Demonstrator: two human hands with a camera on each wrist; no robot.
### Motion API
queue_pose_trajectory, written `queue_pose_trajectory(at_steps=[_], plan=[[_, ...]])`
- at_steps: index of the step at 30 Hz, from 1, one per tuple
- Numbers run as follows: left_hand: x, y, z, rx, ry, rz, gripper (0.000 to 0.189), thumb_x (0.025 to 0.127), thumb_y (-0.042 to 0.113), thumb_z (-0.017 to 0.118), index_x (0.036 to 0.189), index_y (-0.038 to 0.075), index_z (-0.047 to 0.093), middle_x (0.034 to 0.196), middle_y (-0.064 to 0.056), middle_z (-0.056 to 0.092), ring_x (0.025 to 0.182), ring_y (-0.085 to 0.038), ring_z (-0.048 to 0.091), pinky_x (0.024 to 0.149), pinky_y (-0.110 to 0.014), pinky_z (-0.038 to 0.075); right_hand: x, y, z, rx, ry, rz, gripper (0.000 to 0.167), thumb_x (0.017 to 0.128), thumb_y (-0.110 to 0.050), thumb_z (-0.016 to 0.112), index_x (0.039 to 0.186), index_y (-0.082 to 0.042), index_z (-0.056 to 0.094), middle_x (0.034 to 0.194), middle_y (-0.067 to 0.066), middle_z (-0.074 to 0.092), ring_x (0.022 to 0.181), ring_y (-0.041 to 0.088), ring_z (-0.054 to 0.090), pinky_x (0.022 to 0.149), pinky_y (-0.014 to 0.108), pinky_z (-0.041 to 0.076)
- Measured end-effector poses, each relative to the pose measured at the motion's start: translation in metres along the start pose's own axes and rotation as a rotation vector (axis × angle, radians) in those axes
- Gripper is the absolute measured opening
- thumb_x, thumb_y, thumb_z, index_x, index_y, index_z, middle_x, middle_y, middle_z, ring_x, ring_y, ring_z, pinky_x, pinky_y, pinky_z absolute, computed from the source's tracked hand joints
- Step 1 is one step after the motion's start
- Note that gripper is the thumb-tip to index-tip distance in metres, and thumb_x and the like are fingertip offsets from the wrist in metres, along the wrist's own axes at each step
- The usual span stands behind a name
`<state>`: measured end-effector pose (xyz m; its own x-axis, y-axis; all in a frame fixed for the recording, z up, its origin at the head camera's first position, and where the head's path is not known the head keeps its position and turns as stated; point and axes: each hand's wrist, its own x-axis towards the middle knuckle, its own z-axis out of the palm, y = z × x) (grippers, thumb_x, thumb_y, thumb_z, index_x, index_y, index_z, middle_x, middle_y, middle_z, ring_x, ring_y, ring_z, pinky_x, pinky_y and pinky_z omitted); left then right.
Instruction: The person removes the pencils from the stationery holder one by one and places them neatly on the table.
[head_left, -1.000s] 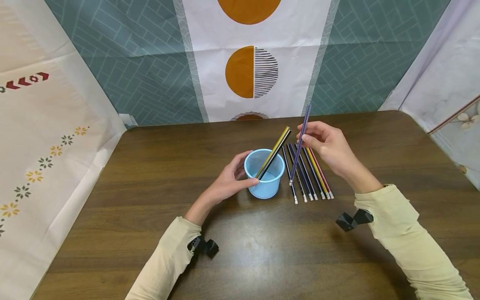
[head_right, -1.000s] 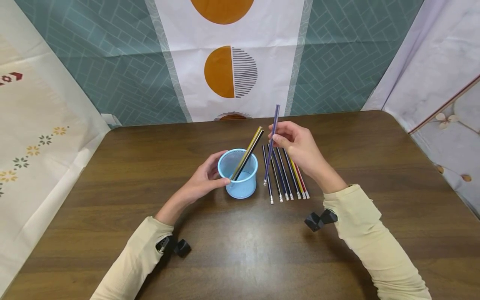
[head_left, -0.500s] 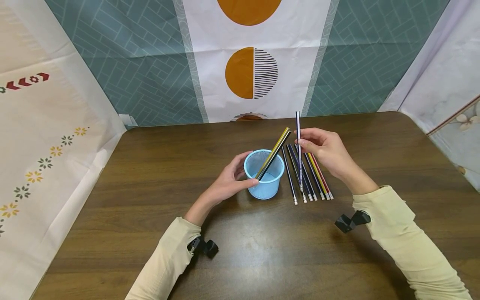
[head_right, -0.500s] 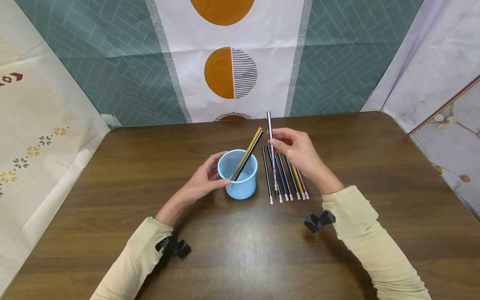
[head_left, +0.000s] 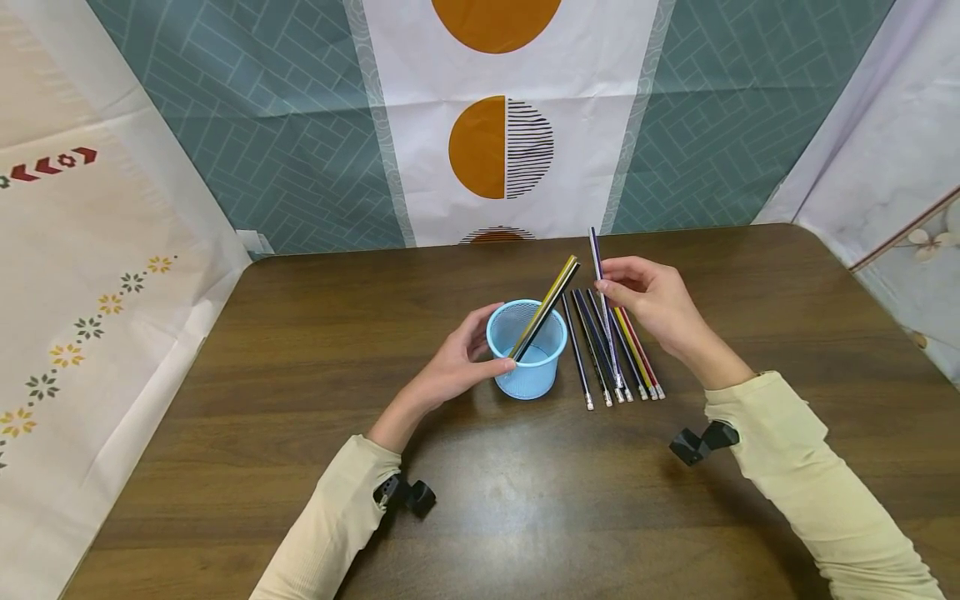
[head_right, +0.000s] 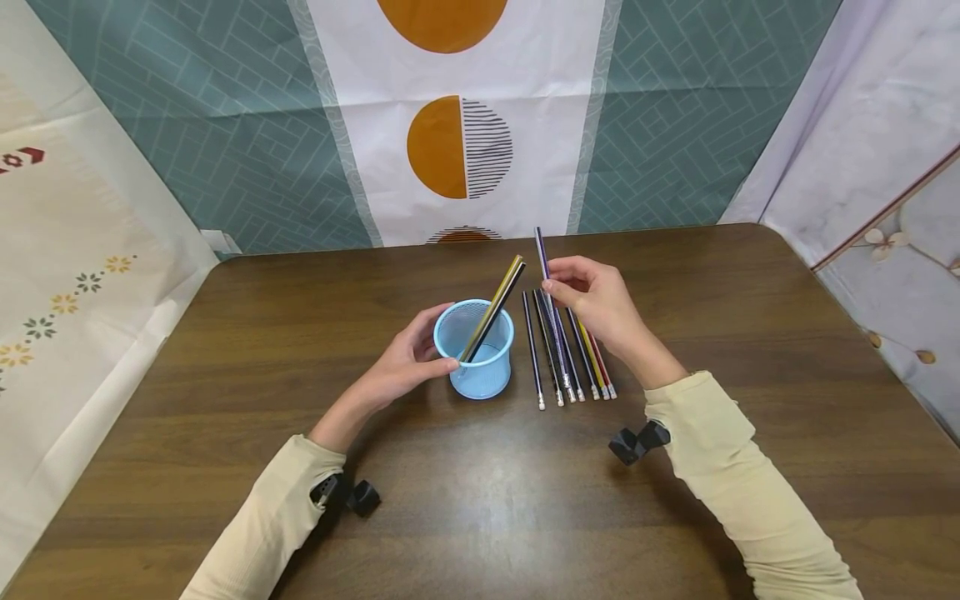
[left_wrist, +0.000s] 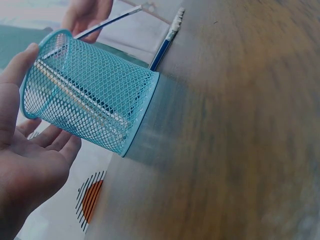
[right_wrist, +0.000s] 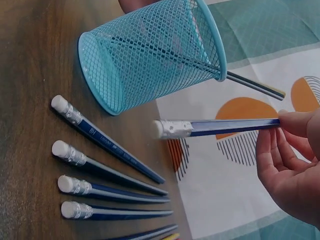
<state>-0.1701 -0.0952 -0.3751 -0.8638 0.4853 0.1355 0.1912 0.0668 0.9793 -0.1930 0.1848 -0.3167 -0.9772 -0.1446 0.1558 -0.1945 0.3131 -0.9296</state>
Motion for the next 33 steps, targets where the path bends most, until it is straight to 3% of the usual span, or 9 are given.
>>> queue_pose_trajectory(at_steps=[9,23,33], plan=[[0.000,-0.001,0.000,-0.011,0.001,0.015,0.073,0.084,-0.004,0.070,0.147,0.004,0.032,0.140,-0.018,0.044,0.129,-0.028,0.044,0.106,-0.038,0.037,0.002,0.009,-0.005,-0.024,0.000,0.013,0.031,0.094,-0.007,0.062,0.121,0.010,0.060,0.092,-0.005,0.064,0.081,0.011,0.061,0.072,0.022,0.054],[0.001,-0.002,0.000,-0.023,0.000,0.037,0.072,0.084,-0.003,0.070,0.146,0.003,0.034,0.140,-0.017,0.044,0.129,-0.028,0.045,0.106,-0.038,0.038,0.009,0.027,-0.015,-0.130,0.014,0.050,0.032,0.095,-0.011,0.063,0.120,0.009,0.061,0.097,0.008,0.065,0.078,0.006,0.059,0.069,0.018,0.051],[0.001,-0.001,0.000,-0.036,-0.007,0.023,0.071,0.086,-0.005,0.068,0.147,0.003,0.032,0.141,-0.019,0.043,0.130,-0.030,0.043,0.108,-0.041,0.035,0.012,0.037,-0.021,-0.141,0.016,0.064,0.032,0.094,-0.008,0.063,0.120,0.010,0.060,0.089,-0.003,0.065,0.076,0.003,0.059,0.070,0.021,0.053]])
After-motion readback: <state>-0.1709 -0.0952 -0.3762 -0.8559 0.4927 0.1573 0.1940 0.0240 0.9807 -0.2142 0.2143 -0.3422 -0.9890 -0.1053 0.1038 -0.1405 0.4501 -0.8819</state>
